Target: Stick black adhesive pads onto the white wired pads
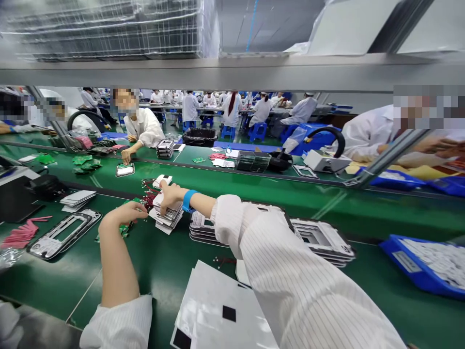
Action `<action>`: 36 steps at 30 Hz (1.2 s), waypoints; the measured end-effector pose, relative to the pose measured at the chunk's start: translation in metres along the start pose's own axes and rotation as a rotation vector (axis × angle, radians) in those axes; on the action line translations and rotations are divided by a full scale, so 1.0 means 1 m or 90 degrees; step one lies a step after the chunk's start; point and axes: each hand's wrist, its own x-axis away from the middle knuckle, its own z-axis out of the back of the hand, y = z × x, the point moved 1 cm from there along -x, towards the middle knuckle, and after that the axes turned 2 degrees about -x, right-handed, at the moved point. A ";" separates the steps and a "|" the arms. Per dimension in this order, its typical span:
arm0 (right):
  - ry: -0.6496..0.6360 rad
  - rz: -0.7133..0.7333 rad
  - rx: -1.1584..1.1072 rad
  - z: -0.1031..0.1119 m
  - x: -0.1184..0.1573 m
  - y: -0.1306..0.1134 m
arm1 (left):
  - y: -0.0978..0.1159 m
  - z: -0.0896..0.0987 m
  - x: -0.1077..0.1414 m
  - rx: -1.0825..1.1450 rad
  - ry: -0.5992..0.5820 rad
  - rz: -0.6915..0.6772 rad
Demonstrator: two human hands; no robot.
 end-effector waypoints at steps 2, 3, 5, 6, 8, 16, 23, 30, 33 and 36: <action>-0.007 0.006 -0.009 0.002 0.002 0.000 | 0.011 -0.015 -0.013 -0.014 -0.045 0.021; -0.010 0.010 -0.013 0.003 0.002 0.000 | 0.014 -0.019 -0.019 -0.022 -0.064 0.033; -0.014 0.017 -0.017 0.004 0.002 0.001 | 0.019 -0.024 -0.029 -0.043 -0.102 0.059; -0.014 0.021 -0.019 0.004 0.002 0.002 | 0.019 -0.025 -0.033 -0.056 -0.122 0.074; -0.009 0.025 -0.022 0.003 0.002 0.003 | 0.020 -0.025 -0.038 -0.087 -0.164 0.105; 0.032 0.060 -0.028 0.000 0.000 0.007 | 0.028 -0.022 -0.039 -0.155 -0.187 0.137; 0.040 0.074 -0.018 0.001 -0.001 0.010 | 0.032 -0.019 -0.036 -0.168 -0.180 0.142; 0.057 0.083 -0.022 0.002 -0.001 0.010 | 0.030 -0.019 -0.040 -0.180 -0.197 0.155; 0.071 0.080 -0.027 0.002 0.000 0.009 | 0.026 -0.018 -0.042 -0.182 -0.200 0.158; 0.093 0.080 -0.029 0.002 0.004 0.008 | 0.020 -0.017 -0.045 -0.182 -0.193 0.156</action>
